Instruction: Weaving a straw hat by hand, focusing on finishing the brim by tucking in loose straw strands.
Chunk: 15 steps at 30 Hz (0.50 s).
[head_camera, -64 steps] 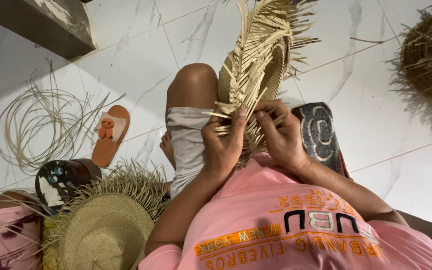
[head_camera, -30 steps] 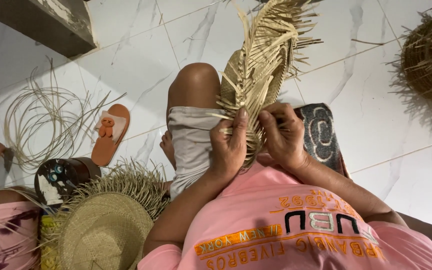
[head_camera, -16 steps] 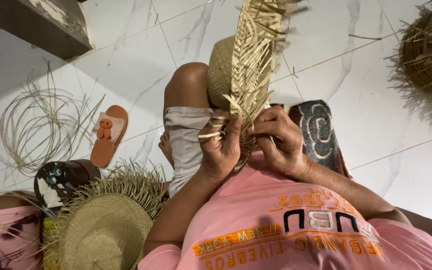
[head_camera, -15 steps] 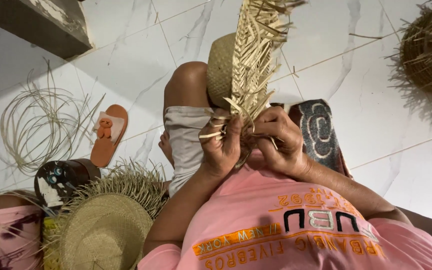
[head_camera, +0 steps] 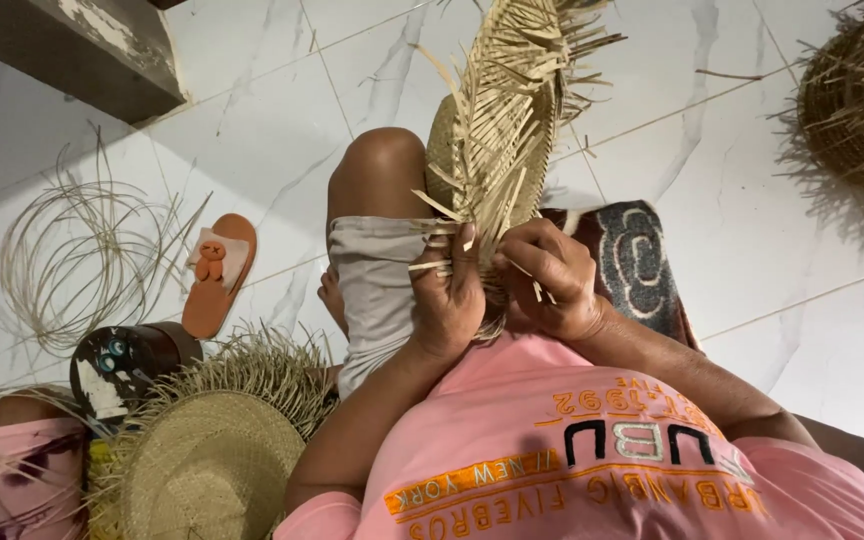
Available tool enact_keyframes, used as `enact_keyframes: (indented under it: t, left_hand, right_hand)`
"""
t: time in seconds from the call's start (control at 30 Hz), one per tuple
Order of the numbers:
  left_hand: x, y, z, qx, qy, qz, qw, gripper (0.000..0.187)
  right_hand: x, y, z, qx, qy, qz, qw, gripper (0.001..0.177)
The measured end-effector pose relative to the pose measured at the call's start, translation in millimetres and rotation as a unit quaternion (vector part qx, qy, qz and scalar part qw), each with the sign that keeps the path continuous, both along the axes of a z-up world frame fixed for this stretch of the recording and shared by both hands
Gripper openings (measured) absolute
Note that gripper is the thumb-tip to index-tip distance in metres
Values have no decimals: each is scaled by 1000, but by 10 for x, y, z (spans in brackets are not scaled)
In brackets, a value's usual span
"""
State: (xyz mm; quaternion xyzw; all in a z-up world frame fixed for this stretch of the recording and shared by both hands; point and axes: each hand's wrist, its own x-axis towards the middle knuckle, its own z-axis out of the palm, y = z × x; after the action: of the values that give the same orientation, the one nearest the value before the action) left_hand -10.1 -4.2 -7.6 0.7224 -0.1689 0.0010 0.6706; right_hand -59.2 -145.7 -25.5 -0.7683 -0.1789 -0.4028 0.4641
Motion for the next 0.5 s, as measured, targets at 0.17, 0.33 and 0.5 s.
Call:
enact_keyframes:
  t: [0.17,0.33,0.5]
  left_hand:
    - [-15,-25,41,-19,-11,-1,1000,24]
    - [-34,-22,53,-14,16,1,1000,24]
    - [-17,54,67,41,114,18,993,30]
  right_hand:
    - [48,23,-16,9,-13,-22,1000,10]
    - [65,99,51,34,11,-57,998,7]
    - [74,219,58,153,78,-79,982,6]
